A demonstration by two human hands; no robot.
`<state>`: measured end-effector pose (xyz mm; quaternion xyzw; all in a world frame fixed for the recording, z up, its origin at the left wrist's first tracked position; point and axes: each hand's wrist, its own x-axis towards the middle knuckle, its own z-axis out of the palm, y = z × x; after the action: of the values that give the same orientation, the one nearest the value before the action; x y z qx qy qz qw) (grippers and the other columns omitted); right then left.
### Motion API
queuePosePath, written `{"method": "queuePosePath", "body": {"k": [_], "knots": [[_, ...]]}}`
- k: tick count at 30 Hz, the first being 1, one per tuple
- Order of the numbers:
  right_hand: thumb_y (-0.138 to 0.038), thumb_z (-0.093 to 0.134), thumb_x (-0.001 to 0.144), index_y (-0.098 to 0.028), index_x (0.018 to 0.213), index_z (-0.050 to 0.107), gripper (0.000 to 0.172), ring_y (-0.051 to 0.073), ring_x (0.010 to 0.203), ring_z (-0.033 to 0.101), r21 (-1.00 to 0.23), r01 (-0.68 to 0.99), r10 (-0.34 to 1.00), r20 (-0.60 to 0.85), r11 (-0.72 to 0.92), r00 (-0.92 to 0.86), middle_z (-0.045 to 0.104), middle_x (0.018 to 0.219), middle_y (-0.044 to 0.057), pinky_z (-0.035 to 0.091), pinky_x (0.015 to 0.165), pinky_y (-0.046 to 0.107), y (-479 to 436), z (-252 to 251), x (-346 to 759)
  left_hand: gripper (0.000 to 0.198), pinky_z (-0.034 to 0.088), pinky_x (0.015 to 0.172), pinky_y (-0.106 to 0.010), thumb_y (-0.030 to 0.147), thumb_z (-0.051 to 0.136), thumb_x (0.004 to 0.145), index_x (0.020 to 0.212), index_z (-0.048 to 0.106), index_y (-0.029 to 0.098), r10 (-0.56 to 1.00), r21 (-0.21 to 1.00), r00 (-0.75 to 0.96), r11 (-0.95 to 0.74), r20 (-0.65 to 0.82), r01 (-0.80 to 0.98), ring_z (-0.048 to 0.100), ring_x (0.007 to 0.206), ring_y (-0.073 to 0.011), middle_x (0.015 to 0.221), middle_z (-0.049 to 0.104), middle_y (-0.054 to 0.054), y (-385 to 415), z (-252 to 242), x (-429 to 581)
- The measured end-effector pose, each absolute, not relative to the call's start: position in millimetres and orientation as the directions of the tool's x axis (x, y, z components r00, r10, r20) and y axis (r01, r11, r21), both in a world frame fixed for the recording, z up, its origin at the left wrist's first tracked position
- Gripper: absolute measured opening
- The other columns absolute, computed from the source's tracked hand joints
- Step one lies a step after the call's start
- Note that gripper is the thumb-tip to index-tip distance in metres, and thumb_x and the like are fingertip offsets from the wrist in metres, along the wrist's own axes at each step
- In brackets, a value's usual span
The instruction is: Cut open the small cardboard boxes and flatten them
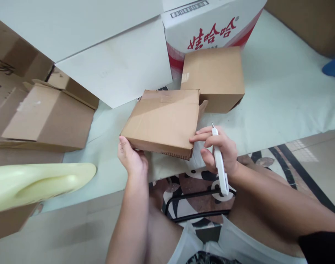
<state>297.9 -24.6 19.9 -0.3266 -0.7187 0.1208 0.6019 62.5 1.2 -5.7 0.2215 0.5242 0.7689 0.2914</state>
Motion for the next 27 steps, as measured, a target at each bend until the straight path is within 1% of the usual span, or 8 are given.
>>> {"method": "queuePosePath", "body": {"k": [4, 6, 8, 11, 15, 19, 22, 27], "knots": [[-0.025, 0.054, 0.093, -0.025, 0.087, 0.053, 0.006, 0.018, 0.067, 0.065, -0.566, 0.247, 0.608, 0.781, 0.787, -0.147, 0.071, 0.07, 0.0, 0.053, 0.065, 0.036, -28, 23, 295, 0.058, 0.054, 0.094, -0.031, 0.069, 0.081, 0.073, 0.093, 0.063, 0.018, 0.672, 0.926, -0.737, -0.317, 0.067, -0.205, 0.067, 0.106, -0.0194, 0.097, 0.068, -0.005, 0, -7, 62], [-0.028, 0.051, 0.096, -0.024, 0.085, 0.054, 0.012, 0.016, 0.057, 0.057, -0.559, 0.233, 0.603, 0.766, 0.796, -0.222, 0.063, 0.063, -0.001, 0.046, 0.056, 0.032, -31, 23, 293, 0.059, 0.055, 0.093, -0.032, 0.069, 0.082, 0.072, 0.094, 0.063, 0.018, 0.675, 0.928, -0.736, -0.308, 0.056, -0.212, 0.067, 0.105, -0.0196, 0.095, 0.067, -0.004, -1, -7, 60], [-0.028, 0.05, 0.097, -0.024, 0.084, 0.054, 0.014, 0.015, 0.054, 0.05, -0.527, 0.24, 0.579, 0.761, 0.815, -0.294, 0.059, 0.059, -0.001, 0.041, 0.051, 0.031, -33, 22, 289, 0.06, 0.057, 0.089, -0.032, 0.07, 0.083, 0.07, 0.095, 0.063, 0.019, 0.672, 0.93, -0.739, -0.294, 0.038, -0.219, 0.067, 0.103, -0.0197, 0.096, 0.068, -0.004, -2, -5, 58], [-0.027, 0.05, 0.096, -0.024, 0.085, 0.053, 0.012, 0.014, 0.054, 0.047, -0.518, 0.249, 0.574, 0.756, 0.818, -0.313, 0.058, 0.059, -0.002, 0.039, 0.051, 0.029, -31, 20, 286, 0.063, 0.057, 0.079, -0.03, 0.072, 0.084, 0.066, 0.093, 0.062, 0.02, 0.65, 0.935, -0.76, -0.27, -0.001, -0.232, 0.068, 0.097, -0.0193, 0.101, 0.069, -0.005, -3, -3, 55], [-0.024, 0.052, 0.094, -0.025, 0.086, 0.052, 0.008, 0.014, 0.054, 0.047, -0.536, 0.271, 0.599, 0.739, 0.8, -0.308, 0.057, 0.058, -0.004, 0.038, 0.053, 0.028, -28, 17, 286, 0.062, 0.055, 0.07, -0.027, 0.072, 0.084, 0.064, 0.091, 0.062, 0.021, 0.638, 0.939, -0.769, -0.241, -0.036, -0.244, 0.067, 0.092, -0.0184, 0.097, 0.068, -0.005, -2, -5, 52], [-0.021, 0.054, 0.091, -0.025, 0.086, 0.051, 0.007, 0.014, 0.054, 0.047, -0.518, 0.305, 0.6, 0.72, 0.799, -0.348, 0.057, 0.059, -0.004, 0.039, 0.054, 0.027, -28, 16, 285, 0.06, 0.055, 0.071, -0.028, 0.071, 0.082, 0.068, 0.095, 0.063, 0.021, 0.65, 0.941, -0.759, -0.237, -0.031, -0.241, 0.068, 0.095, -0.0194, 0.096, 0.068, -0.004, -2, -8, 51], [-0.017, 0.055, 0.088, -0.025, 0.084, 0.051, 0.009, 0.013, 0.053, 0.048, -0.508, 0.351, 0.612, 0.714, 0.787, -0.34, 0.057, 0.059, -0.005, 0.04, 0.055, 0.027, -27, 17, 285, 0.058, 0.057, 0.074, -0.029, 0.071, 0.079, 0.073, 0.097, 0.062, 0.021, 0.647, 0.948, -0.762, -0.23, -0.02, -0.22, 0.068, 0.097, -0.0201, 0.1, 0.068, -0.005, -2, -8, 51], [-0.016, 0.054, 0.087, -0.024, 0.079, 0.05, 0.013, 0.011, 0.049, 0.046, -0.522, 0.344, 0.614, 0.743, 0.781, -0.268, 0.053, 0.056, -0.006, 0.037, 0.052, 0.027, -25, 19, 290, 0.062, 0.058, 0.087, -0.033, 0.073, 0.081, 0.069, 0.095, 0.063, 0.019, 0.629, 0.939, -0.777, -0.285, 0.032, -0.192, 0.068, 0.106, -0.0215, 0.11, 0.07, -0.008, 1, -8, 49]]}}
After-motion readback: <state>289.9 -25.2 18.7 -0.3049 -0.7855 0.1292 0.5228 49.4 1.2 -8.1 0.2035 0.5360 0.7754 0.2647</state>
